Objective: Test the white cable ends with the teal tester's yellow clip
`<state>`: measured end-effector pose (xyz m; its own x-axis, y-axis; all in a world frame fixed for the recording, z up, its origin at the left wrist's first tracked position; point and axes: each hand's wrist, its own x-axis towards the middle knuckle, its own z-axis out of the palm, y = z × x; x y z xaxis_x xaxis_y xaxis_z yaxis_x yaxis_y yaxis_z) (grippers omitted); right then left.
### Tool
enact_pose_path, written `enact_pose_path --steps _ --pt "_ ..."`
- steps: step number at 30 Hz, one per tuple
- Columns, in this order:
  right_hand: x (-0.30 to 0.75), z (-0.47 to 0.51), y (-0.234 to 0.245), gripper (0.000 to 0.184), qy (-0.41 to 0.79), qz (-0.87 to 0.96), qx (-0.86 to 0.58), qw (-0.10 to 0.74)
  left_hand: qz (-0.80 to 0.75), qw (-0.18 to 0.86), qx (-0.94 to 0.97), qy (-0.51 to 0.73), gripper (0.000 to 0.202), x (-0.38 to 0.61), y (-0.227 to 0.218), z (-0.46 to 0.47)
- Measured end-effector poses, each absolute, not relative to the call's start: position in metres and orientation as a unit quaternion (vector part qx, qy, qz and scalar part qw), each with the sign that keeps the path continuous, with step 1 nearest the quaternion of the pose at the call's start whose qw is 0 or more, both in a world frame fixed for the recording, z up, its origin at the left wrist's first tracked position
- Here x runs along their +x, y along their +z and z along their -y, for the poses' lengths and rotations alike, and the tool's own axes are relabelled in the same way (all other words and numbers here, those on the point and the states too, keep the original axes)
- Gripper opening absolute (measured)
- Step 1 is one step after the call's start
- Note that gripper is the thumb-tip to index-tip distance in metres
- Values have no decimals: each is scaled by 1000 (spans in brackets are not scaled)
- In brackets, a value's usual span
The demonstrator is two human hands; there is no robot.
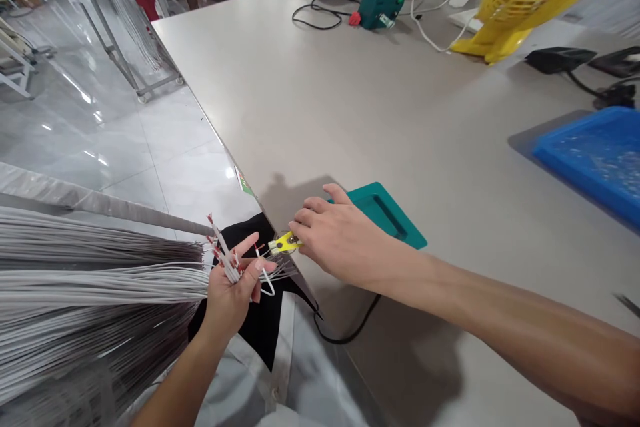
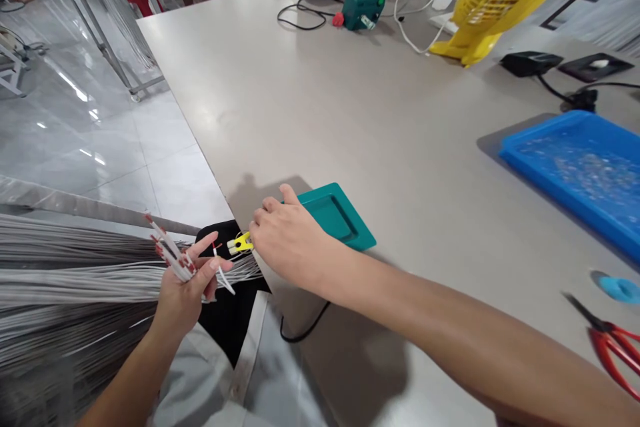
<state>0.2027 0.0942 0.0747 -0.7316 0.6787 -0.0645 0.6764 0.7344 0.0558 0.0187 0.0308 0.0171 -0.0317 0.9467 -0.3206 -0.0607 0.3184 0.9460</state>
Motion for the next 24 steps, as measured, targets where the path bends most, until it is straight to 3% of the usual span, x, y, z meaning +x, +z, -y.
enact_pose_path --steps 18,22,24 --pt "197 -107 78 16 -16 -938 338 74 -572 593 382 419 60 32 10 -33" --pt "198 -105 76 8 -9 -935 349 57 -573 597 377 417 58 32 9 -32" --pt "199 -103 74 18 3 -930 366 39 -576 591 374 424 56 32 10 -31"
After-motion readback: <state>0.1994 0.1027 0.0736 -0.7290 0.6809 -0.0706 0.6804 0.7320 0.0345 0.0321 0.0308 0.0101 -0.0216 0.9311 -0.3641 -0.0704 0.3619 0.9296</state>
